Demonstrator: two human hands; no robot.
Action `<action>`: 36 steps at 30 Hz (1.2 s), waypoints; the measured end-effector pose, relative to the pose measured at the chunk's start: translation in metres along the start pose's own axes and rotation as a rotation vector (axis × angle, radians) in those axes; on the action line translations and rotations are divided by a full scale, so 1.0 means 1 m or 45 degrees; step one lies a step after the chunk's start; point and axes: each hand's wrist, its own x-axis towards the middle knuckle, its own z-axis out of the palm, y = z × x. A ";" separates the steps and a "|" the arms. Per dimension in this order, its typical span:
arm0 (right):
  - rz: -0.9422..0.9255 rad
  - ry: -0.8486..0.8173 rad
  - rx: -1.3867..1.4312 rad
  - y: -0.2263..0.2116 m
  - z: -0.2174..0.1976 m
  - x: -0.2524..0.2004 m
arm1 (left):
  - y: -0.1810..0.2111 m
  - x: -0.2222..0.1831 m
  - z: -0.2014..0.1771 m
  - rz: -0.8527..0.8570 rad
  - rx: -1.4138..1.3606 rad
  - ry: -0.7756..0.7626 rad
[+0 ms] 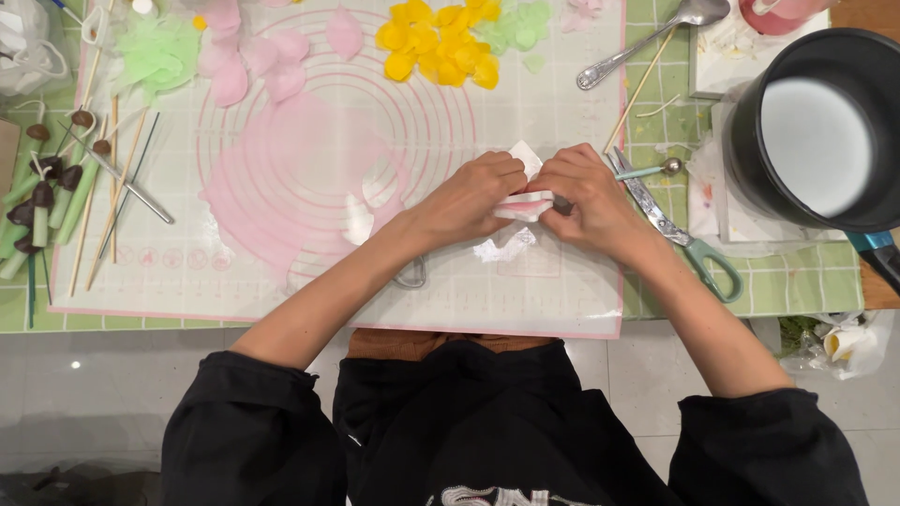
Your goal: Shape and assemble wax pieces to create flower petals on a template.
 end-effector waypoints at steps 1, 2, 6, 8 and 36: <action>0.003 0.001 -0.002 -0.001 0.000 0.000 | 0.001 -0.001 -0.002 0.002 -0.002 -0.001; 0.016 -0.004 0.015 0.000 -0.001 0.000 | 0.001 -0.001 -0.005 -0.024 -0.016 -0.009; 0.035 -0.003 0.034 -0.003 -0.004 0.003 | 0.010 -0.004 -0.020 -0.074 -0.003 -0.033; 0.055 0.011 0.026 -0.002 -0.002 0.001 | 0.019 -0.002 -0.028 -0.053 -0.034 -0.033; 0.102 0.152 -0.210 -0.024 0.009 -0.021 | 0.048 0.003 -0.041 -0.465 -0.399 -0.088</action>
